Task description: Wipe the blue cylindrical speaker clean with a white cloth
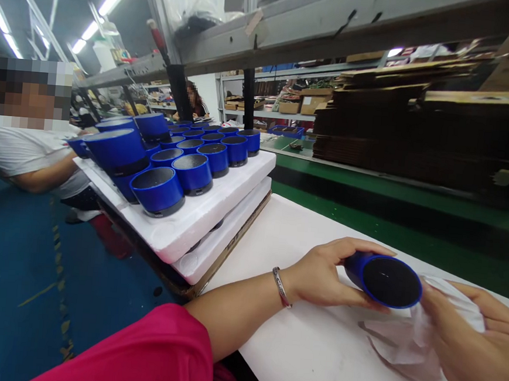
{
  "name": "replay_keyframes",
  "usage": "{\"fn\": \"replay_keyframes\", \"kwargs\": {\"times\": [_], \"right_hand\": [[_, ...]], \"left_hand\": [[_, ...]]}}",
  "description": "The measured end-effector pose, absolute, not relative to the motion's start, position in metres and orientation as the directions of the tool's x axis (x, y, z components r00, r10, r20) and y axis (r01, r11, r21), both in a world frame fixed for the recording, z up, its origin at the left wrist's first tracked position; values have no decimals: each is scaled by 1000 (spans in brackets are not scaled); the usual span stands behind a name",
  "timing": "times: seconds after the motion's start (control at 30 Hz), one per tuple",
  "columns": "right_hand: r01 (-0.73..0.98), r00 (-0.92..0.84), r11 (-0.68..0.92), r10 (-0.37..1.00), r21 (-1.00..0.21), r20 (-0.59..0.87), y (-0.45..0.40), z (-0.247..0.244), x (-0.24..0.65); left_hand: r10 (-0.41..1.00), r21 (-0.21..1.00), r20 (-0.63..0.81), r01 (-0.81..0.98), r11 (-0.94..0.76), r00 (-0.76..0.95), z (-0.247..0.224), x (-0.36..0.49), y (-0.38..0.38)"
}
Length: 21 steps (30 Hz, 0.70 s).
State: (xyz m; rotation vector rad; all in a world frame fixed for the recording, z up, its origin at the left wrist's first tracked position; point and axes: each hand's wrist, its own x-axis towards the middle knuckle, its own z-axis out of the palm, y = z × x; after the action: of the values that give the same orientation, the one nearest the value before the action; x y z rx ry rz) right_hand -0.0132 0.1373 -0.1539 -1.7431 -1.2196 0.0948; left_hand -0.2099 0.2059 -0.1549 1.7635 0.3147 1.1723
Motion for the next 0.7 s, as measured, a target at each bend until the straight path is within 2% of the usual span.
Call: {"fn": "replay_keyframes", "kwargs": {"times": [0.1,0.33,0.7], "right_hand": [[557,572,-146,781,-818,250,135,-142,-21],[557,605,-165,752,-814,262,133,-139,-31],[550,566,-135,786,-824,249,136,-140,-31]], "left_hand": [[656,820,565,-250,-515,501,-155,-210,206],[600,758,644,-292,-584,475,-156,-209,207],[672,804,588,-231,-548,450,-157,-208,210]]}}
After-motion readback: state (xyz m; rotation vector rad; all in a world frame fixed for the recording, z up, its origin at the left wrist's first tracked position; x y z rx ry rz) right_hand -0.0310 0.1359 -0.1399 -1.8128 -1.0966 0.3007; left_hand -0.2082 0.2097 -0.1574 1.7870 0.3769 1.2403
